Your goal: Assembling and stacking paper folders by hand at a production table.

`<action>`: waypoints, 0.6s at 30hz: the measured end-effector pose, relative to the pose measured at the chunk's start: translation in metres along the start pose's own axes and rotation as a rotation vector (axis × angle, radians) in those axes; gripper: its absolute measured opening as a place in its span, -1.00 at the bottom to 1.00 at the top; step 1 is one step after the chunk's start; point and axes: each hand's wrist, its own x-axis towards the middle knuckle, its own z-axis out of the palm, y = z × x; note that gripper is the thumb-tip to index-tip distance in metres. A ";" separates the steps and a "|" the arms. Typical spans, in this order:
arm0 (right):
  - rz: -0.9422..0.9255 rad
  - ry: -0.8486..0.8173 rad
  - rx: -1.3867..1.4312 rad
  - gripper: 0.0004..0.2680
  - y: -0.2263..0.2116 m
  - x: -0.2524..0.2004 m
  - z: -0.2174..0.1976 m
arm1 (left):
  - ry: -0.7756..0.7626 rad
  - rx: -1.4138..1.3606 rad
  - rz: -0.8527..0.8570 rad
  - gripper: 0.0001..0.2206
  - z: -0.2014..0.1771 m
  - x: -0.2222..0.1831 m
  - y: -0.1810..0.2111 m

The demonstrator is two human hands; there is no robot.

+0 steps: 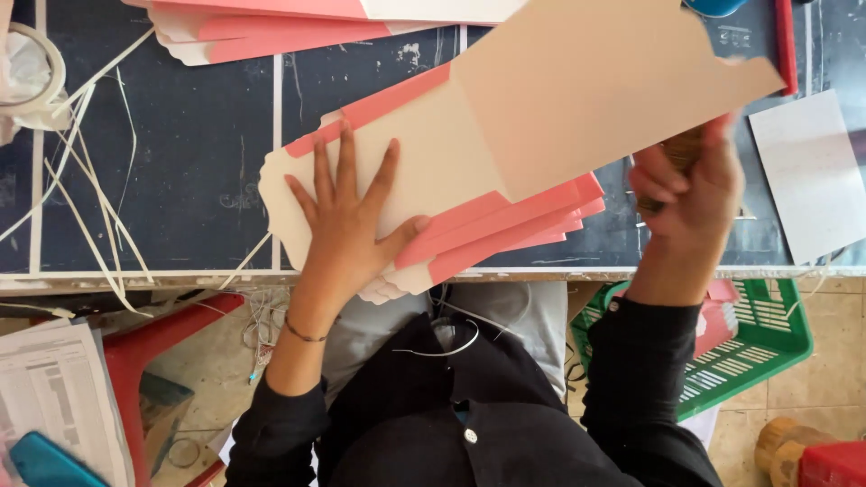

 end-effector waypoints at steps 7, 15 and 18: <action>0.039 0.163 -1.488 -0.76 0.061 0.024 0.122 | 0.048 -0.141 0.016 -0.13 0.016 0.000 0.004; -0.517 0.062 -1.986 -0.79 0.107 0.014 0.144 | 0.248 -0.794 -0.245 -0.45 -0.041 -0.012 -0.017; -0.607 0.036 -2.064 -0.79 0.112 0.012 0.141 | 0.174 -0.781 -0.461 -0.45 -0.037 -0.009 -0.014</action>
